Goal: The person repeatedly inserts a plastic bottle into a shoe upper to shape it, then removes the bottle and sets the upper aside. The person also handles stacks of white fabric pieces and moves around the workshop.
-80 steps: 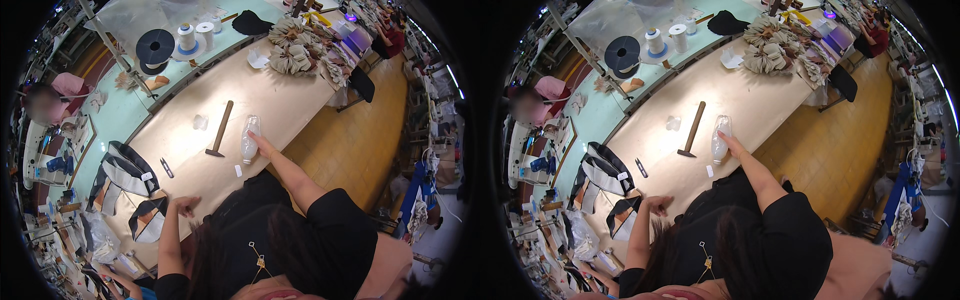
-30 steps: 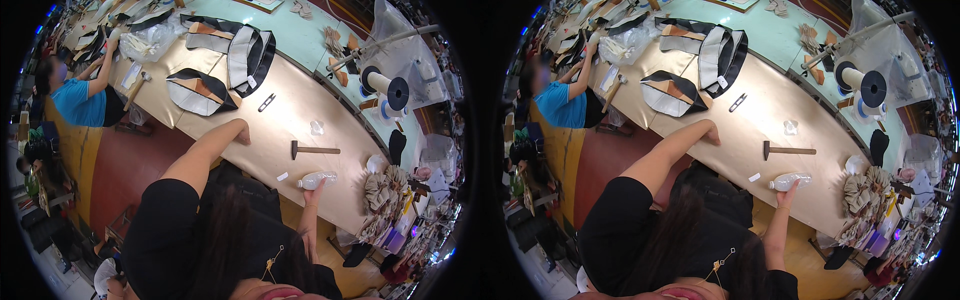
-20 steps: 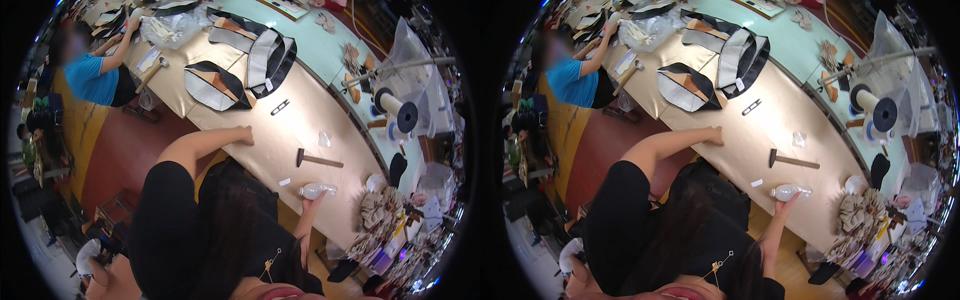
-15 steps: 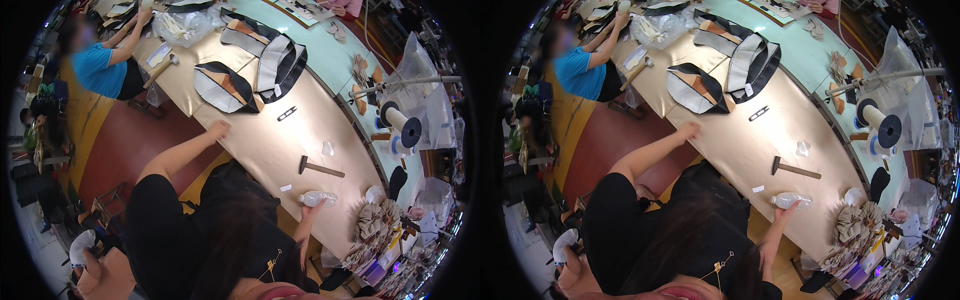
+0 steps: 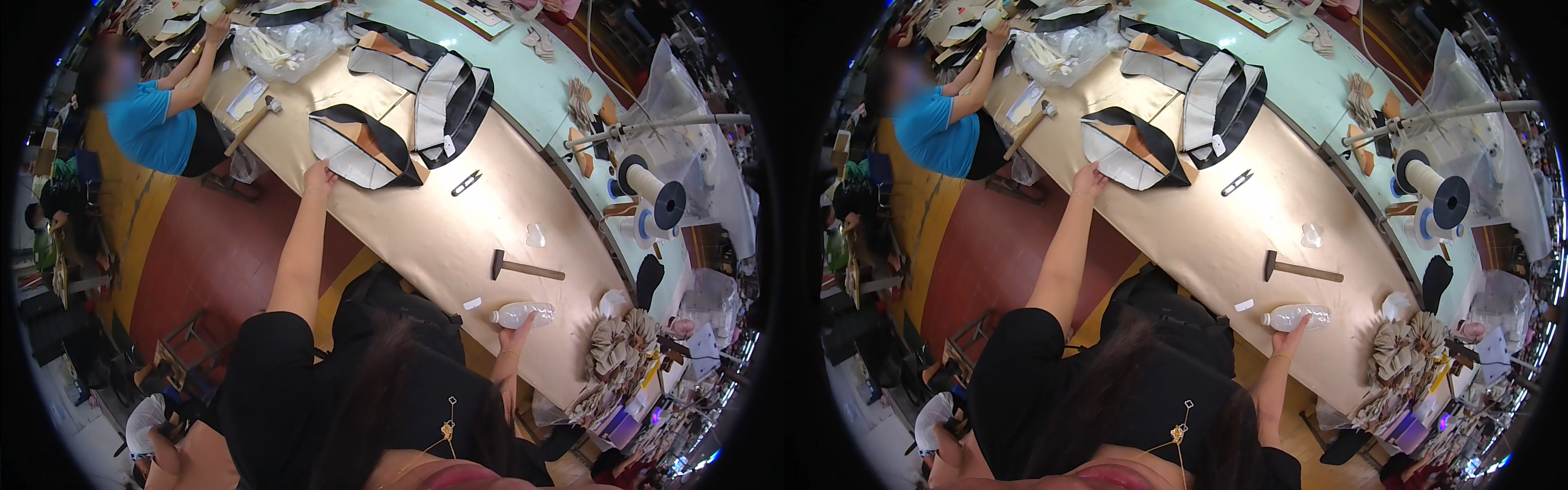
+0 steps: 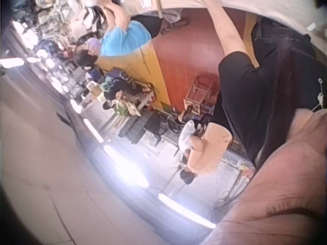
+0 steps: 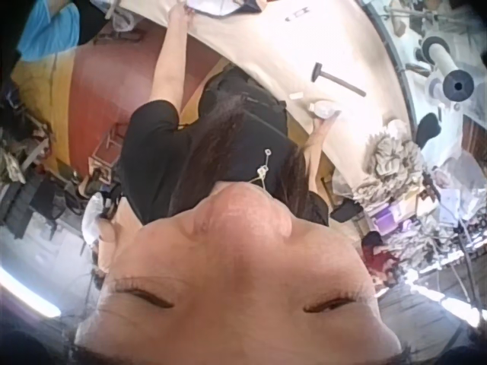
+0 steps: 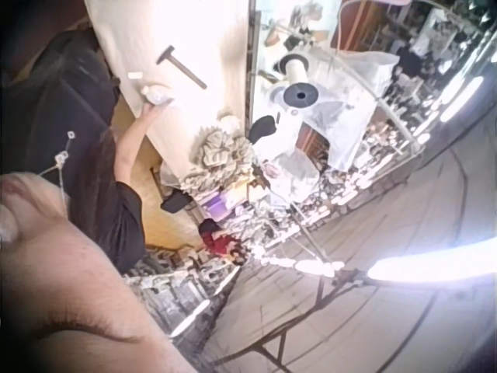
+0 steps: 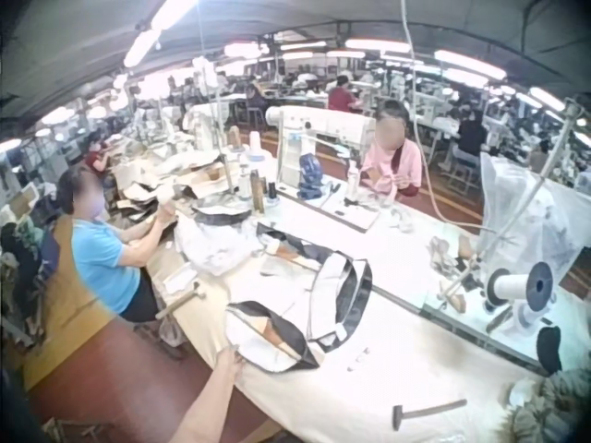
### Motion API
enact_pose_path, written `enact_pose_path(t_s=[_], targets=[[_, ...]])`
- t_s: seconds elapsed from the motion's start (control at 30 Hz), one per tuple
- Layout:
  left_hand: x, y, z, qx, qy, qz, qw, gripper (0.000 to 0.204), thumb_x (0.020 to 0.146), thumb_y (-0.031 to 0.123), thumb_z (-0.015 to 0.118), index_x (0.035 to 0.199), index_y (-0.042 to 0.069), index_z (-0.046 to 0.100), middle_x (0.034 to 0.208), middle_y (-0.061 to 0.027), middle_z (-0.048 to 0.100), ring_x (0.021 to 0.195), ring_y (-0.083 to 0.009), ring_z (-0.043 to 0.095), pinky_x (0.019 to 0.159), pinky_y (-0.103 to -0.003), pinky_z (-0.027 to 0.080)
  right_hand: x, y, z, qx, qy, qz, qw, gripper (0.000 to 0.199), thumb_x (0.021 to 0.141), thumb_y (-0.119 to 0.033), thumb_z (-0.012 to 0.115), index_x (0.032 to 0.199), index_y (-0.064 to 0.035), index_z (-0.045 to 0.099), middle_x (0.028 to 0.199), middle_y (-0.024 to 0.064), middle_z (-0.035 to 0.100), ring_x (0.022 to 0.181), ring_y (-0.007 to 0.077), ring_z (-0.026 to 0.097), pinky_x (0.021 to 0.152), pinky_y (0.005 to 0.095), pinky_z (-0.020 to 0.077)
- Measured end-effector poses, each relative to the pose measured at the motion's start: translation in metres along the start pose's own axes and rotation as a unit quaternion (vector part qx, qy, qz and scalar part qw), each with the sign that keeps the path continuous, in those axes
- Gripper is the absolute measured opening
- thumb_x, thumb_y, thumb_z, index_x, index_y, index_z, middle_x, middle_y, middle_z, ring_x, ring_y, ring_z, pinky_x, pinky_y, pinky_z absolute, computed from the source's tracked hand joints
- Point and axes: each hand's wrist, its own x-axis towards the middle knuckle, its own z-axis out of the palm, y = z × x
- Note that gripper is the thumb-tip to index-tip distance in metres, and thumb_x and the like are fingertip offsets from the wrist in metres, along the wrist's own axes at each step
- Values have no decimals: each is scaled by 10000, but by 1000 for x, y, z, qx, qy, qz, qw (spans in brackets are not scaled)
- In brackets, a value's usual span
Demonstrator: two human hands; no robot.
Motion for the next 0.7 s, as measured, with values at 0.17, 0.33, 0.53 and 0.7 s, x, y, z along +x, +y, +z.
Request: enact_pose_path(t_s=[0.17, 0.33, 0.53, 0.7], targets=[[-43, -16, -33, -51, -37, -52, 997, 249, 850, 157, 527, 1067, 47, 475, 941, -101, 510, 862, -241, 514, 713, -369, 448, 1, 2, -3, 13, 15, -10, 1000, 725, 832, -519, 540, 1343, -66, 297, 1300, 86, 423, 1182, 240, 419, 1009, 387, 338], [-91, 1, -49, -13, 47, -79, 996, 378, 854, 168, 517, 1187, 14, 425, 1039, -123, 466, 983, -278, 489, 795, -383, 438, -2, 2, -1, 25, 13, -19, 999, 715, 837, -516, 532, 1340, -64, 301, 1293, 86, 429, 1172, 241, 429, 1000, 386, 349], [-70, 14, 61, 379, -12, 396, 836, 470, 837, 227, 590, 1205, -34, 456, 1082, -198, 506, 942, -271, 533, 788, -326, 444, -2, -2, 2, 51, 13, -6, 999, 683, 843, -507, 529, 1327, -72, 322, 1282, 86, 437, 1158, 254, 439, 991, 406, 359], [-42, -26, 189, 550, -23, 267, 791, 632, 747, 329, 690, 1172, -78, 459, 1177, -294, 452, 1030, -347, 545, 849, -360, 460, -1, -5, 5, 55, 39, 1, 998, 677, 844, -505, 530, 1328, -80, 323, 1279, 84, 438, 1157, 256, 437, 991, 416, 355]])
